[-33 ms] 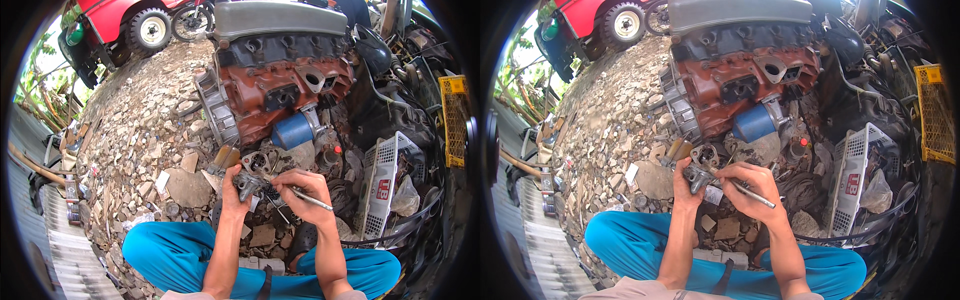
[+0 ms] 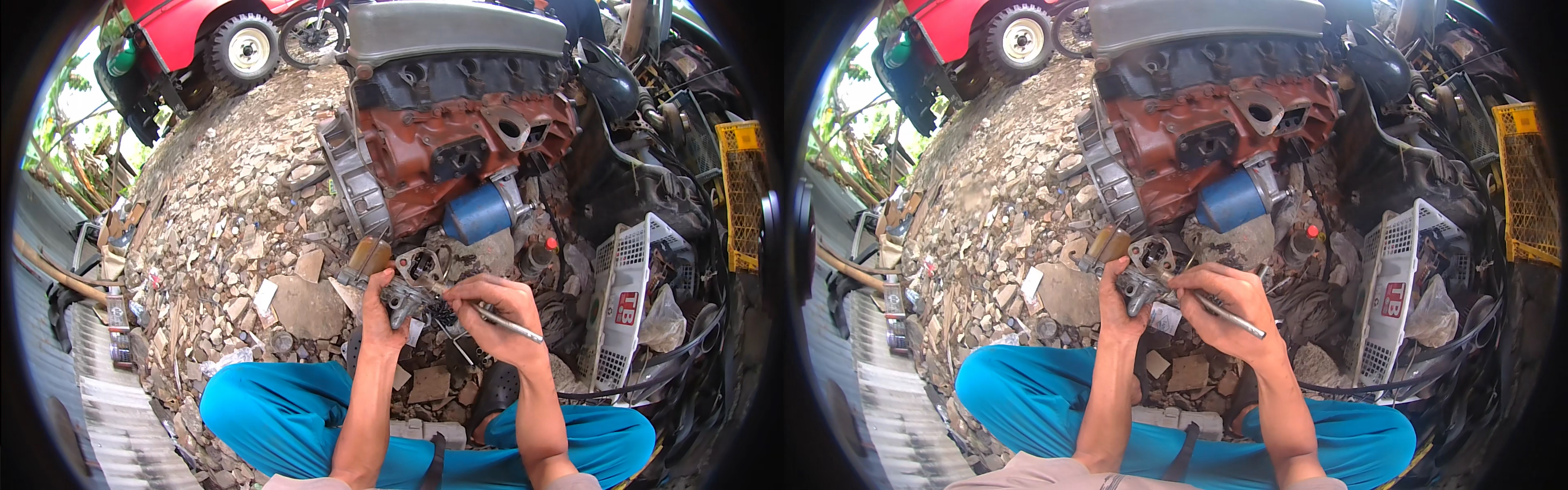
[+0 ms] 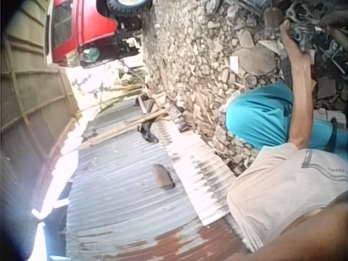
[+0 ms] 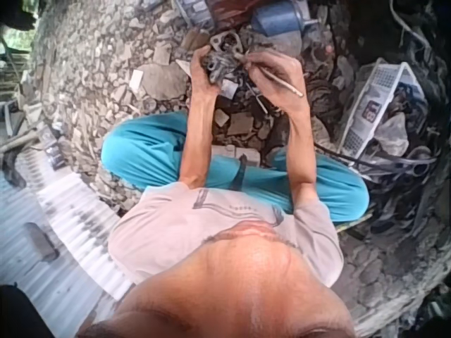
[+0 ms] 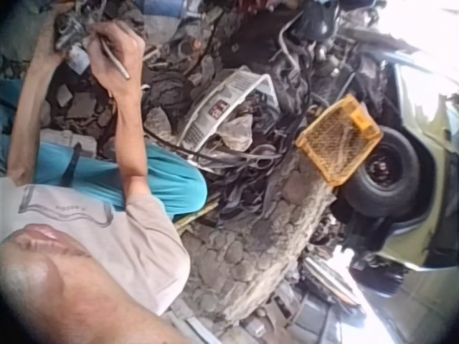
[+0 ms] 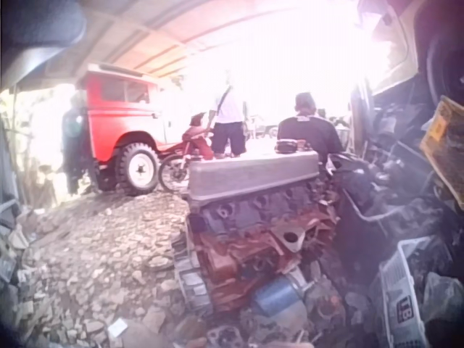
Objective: The person sits on the ground and disassembles a carburetor using a screwdriver and a rag. They remove the float bowl, clean internal components, and wipe the parts with a cloth.
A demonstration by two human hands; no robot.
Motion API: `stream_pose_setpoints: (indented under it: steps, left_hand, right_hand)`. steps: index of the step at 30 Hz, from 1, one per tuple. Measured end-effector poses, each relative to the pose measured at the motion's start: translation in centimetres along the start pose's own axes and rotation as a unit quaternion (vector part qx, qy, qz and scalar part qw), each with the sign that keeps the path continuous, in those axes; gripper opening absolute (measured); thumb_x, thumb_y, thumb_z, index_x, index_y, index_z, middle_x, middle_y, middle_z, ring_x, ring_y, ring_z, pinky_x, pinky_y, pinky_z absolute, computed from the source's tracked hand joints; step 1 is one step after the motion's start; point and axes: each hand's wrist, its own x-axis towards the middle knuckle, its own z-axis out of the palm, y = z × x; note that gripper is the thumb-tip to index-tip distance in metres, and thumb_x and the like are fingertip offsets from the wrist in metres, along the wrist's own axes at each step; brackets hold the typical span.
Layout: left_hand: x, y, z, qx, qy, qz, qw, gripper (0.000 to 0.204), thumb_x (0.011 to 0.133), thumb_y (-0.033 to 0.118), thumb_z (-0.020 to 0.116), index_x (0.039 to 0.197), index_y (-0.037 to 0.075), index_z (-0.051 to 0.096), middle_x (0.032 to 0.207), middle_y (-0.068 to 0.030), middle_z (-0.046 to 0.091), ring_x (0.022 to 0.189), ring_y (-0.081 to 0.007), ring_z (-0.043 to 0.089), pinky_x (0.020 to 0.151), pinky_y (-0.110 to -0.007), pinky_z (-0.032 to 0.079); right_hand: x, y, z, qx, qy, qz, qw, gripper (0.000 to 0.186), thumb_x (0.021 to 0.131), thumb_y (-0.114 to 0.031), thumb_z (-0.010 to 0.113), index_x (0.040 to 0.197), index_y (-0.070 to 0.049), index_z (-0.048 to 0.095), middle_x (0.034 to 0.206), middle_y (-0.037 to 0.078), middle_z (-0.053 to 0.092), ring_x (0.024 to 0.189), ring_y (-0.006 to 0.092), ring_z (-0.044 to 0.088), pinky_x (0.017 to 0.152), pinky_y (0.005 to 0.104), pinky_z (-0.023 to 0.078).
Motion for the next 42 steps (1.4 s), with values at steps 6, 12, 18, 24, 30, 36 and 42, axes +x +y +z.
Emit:
stream_pose_setpoints:
  steps: [6, 12, 18, 24, 30, 36, 42]
  left_hand:
    - [0.2, -0.1, 0.4, 0.014, 0.029, 0.010, 0.999, 0.020, 0.088, 0.019, 0.063, 0.103, 0.007, 0.063, 0.095, -0.0036, 0.068, 0.085, -0.0181, 0.067, 0.079, -0.033, 0.055]
    - [0.2, -0.1, 0.4, 0.044, 0.048, 0.013, 0.998, 0.021, 0.088, 0.022, 0.060, 0.103, 0.008, 0.063, 0.096, -0.0044, 0.070, 0.087, -0.0200, 0.069, 0.079, -0.037, 0.057]
    - [0.2, -0.1, 0.4, 0.031, 0.051, 0.012, 0.998, 0.017, 0.087, 0.017, 0.062, 0.101, 0.006, 0.063, 0.093, -0.0042, 0.067, 0.083, -0.0182, 0.067, 0.078, -0.034, 0.056]
    - [0.5, -0.2, -0.7, 0.035, 0.040, 0.006, 0.999, 0.022, 0.086, 0.025, 0.063, 0.102, 0.010, 0.064, 0.092, -0.0025, 0.068, 0.085, -0.0190, 0.068, 0.076, -0.036, 0.056]
    - [0.7, -0.6, -0.8, 0.063, 0.072, -0.001, 0.995, 0.021, 0.085, 0.025, 0.063, 0.100, 0.011, 0.064, 0.093, -0.0023, 0.068, 0.086, -0.0190, 0.067, 0.079, -0.036, 0.055]
    - [0.9, -0.5, -1.2, 0.057, 0.044, -0.005, 0.997, 0.023, 0.084, 0.025, 0.063, 0.101, 0.010, 0.064, 0.097, -0.0050, 0.070, 0.089, -0.0213, 0.068, 0.082, -0.038, 0.055]
    - [1.2, -0.6, -0.9, 0.058, 0.035, 0.004, 0.998, 0.027, 0.086, 0.023, 0.060, 0.105, 0.006, 0.064, 0.100, -0.0084, 0.071, 0.088, -0.0240, 0.070, 0.079, -0.037, 0.057]
  right_hand:
    - [-0.5, 0.1, 2.2, -0.036, 0.089, -0.015, 0.995, 0.014, 0.080, 0.007, 0.062, 0.092, 0.003, 0.068, 0.086, 0.015, 0.070, 0.073, 0.0235, 0.069, 0.066, 0.0301, 0.054]
    - [-0.1, 0.3, 1.7, -0.052, 0.088, -0.001, 0.995, 0.016, 0.079, 0.007, 0.062, 0.092, 0.002, 0.068, 0.086, 0.015, 0.069, 0.072, 0.0248, 0.069, 0.066, 0.0309, 0.053]
    - [0.1, 1.0, 0.9, -0.033, 0.041, 0.006, 0.999, 0.015, 0.080, 0.005, 0.061, 0.093, 0.003, 0.069, 0.084, 0.015, 0.069, 0.073, 0.0242, 0.068, 0.065, 0.0309, 0.052]
    - [-0.3, 2.0, 1.1, 0.006, 0.025, 0.016, 1.000, 0.013, 0.080, 0.003, 0.061, 0.091, 0.003, 0.069, 0.081, 0.013, 0.068, 0.069, 0.0206, 0.066, 0.063, 0.0302, 0.051]
    - [-0.5, 3.2, 1.0, 0.086, 0.005, 0.061, 0.994, 0.013, 0.082, 0.002, 0.059, 0.090, 0.003, 0.069, 0.079, 0.011, 0.068, 0.070, 0.0179, 0.066, 0.064, 0.0300, 0.051]
    - [-0.2, 4.9, -1.0, -0.032, 0.121, 0.058, 0.990, 0.011, 0.081, 0.002, 0.060, 0.088, 0.003, 0.068, 0.080, 0.014, 0.069, 0.068, 0.0223, 0.068, 0.063, 0.0326, 0.052]
    - [-0.2, 2.4, -0.6, 0.076, -0.010, 0.041, 0.996, 0.011, 0.080, 0.004, 0.061, 0.088, 0.003, 0.067, 0.081, 0.014, 0.068, 0.072, 0.0221, 0.068, 0.064, 0.0294, 0.052]
